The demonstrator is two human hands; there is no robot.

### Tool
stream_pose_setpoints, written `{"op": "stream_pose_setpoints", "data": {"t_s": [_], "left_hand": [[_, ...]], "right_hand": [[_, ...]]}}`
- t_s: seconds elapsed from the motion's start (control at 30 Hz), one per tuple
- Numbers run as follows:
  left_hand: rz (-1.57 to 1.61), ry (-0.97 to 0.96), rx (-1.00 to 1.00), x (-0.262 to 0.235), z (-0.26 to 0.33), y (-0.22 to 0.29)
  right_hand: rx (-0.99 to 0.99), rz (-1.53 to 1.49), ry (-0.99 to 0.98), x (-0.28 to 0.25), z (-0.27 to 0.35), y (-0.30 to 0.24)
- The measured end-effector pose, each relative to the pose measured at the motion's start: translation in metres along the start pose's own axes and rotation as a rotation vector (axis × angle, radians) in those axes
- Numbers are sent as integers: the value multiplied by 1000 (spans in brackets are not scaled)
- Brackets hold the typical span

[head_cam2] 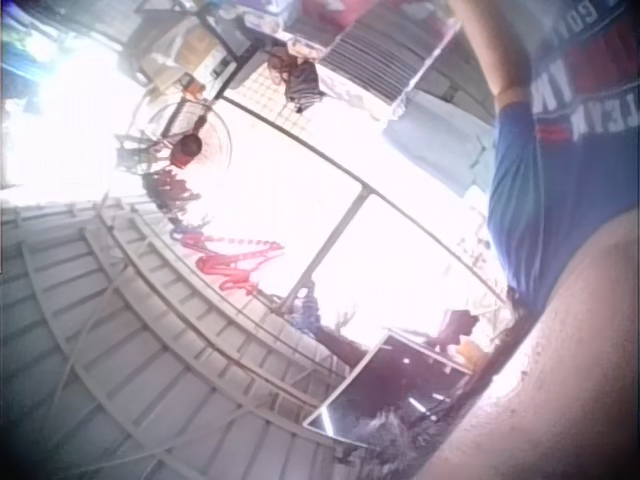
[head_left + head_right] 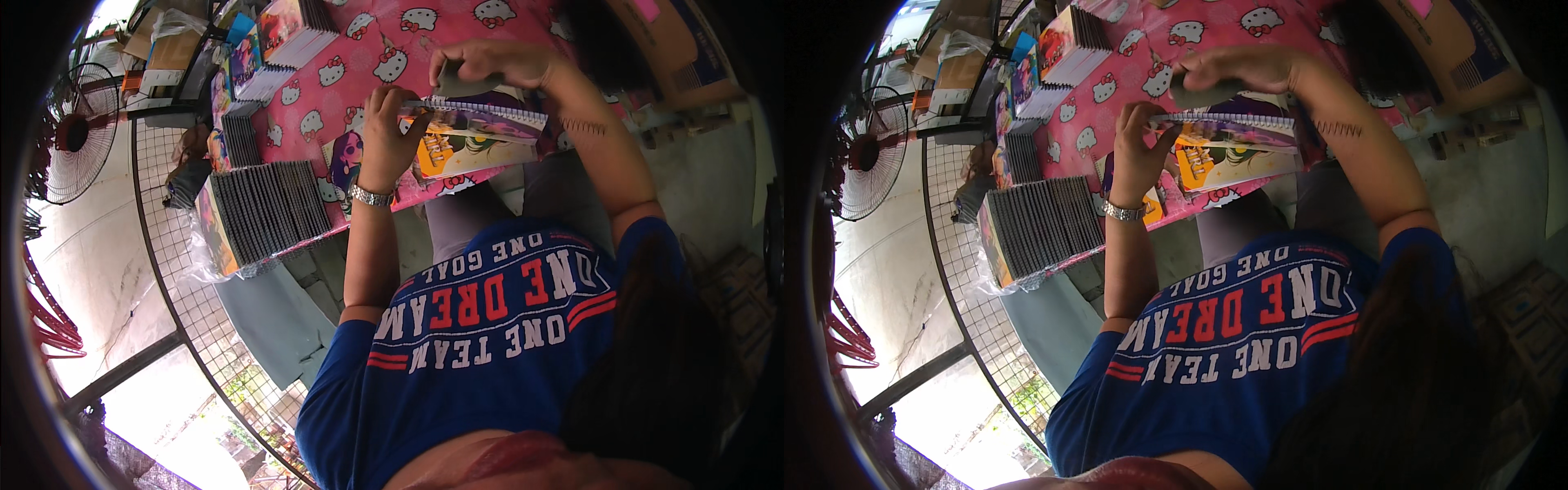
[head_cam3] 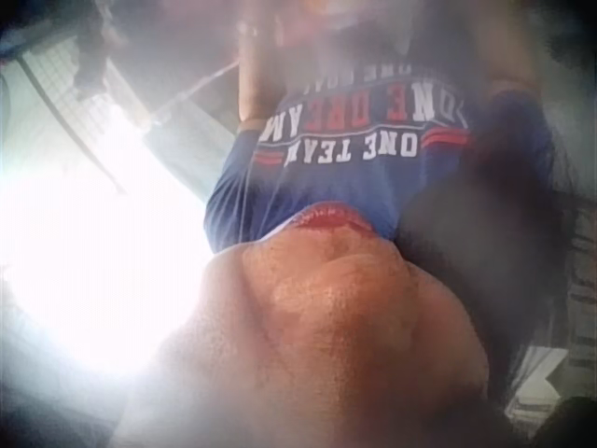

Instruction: The person threads a plastic spiral coil through the pre-punched holes of a notebook, trims the excess coil with pliers, and then stacks the finished notebooks into a large cardboard box.

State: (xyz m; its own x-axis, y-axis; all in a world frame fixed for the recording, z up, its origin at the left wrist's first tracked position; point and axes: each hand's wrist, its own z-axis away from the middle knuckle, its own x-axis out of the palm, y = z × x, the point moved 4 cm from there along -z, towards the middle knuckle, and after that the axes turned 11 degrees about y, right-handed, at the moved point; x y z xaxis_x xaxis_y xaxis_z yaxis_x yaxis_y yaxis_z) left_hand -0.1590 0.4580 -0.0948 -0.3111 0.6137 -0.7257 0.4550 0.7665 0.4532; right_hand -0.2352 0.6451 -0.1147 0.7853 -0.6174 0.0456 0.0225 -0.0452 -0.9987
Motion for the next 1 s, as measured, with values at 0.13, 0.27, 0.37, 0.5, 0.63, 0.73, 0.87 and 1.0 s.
{"op": "stream_pose_setpoints", "data": {"t_s": [0.13,0.27,0.37,0.5,0.63,0.73,0.87,1.0], "left_hand": [[213,-105,-130,4,-6,-4],[251,-136,-118,2,-4,-6],[285,-145,-138,1,-5,-6],[306,-133,-154,2,-7,-7],[303,-131,-215,-1,-2,-11],[336,-88,-331,4,-1,-21],[634,192,-522,0,18,-30],[623,340,-588,1,35,-30]], "right_hand": [[112,512,32,-7,-13,10],[33,-79,-58,0,-10,4],[73,104,-20,0,-11,7],[41,-145,-97,5,-13,0],[290,650,164,-28,-27,37],[181,1056,639,-93,-14,87],[-66,758,899,-99,46,113],[30,1328,973,-30,121,139]]}}
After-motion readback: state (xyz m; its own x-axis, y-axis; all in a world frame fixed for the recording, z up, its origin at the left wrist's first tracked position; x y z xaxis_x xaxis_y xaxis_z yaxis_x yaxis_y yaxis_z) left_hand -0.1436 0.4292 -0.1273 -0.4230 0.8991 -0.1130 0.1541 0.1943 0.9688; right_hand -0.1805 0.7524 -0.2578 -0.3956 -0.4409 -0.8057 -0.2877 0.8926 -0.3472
